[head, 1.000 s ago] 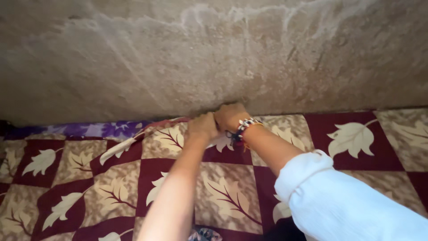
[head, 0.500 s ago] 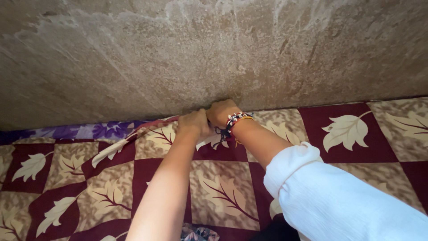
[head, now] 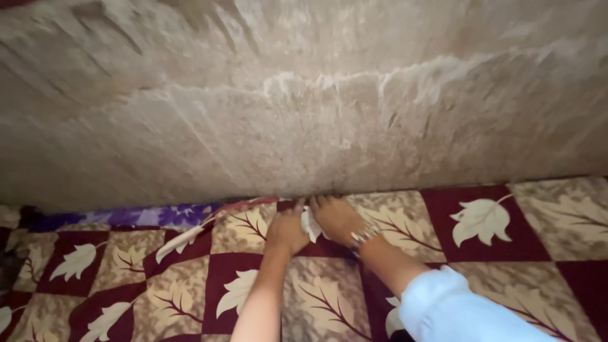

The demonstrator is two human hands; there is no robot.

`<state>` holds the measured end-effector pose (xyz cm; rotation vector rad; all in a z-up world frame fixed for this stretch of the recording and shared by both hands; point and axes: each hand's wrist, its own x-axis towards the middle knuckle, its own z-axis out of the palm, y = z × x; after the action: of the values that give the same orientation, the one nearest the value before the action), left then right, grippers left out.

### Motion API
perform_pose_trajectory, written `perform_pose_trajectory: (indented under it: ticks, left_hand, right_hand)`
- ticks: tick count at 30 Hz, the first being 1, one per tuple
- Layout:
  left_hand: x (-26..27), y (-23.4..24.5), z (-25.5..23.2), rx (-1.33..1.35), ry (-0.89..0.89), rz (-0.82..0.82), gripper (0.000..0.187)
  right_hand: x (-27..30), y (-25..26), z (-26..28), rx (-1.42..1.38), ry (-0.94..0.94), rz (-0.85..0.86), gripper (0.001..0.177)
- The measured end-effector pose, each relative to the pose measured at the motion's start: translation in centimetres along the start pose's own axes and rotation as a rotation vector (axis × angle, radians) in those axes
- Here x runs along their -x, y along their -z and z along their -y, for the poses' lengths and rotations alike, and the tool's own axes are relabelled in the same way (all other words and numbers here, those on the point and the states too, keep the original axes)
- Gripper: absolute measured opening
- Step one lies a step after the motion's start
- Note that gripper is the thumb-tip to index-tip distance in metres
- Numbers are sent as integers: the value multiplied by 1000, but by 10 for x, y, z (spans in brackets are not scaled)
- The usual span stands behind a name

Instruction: The person smooths and tucks a patterned bedsheet onto a mattress, working along the edges and corners to secure the fabric. They use their hands to pull the sheet taut and fold the excess under the mattress.

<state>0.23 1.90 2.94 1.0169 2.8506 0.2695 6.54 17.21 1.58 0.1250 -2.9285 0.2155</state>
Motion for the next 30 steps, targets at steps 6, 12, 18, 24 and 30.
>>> perform_pose_trajectory:
  ticks: [6,12,18,24,30]
  left_hand:
    - [51,1,-29,112,87,-238,87]
    - [21,37,-98,181,139,95,87]
    - [-24,9,-112,59,187,138,60]
    - [-30,8,-113,70,199,175,63]
    - [92,27,-78,157,250,133,56]
  right_hand:
    - [82,51,-4,-221,18,-102,72]
    - [64,91,-30,-136,-190,76,65]
    - [42,68,-58,-54,-205,211,39]
    - [35,51,-66,-37,-158,308,45]
    - [83,39,-26,-59,28,345,71]
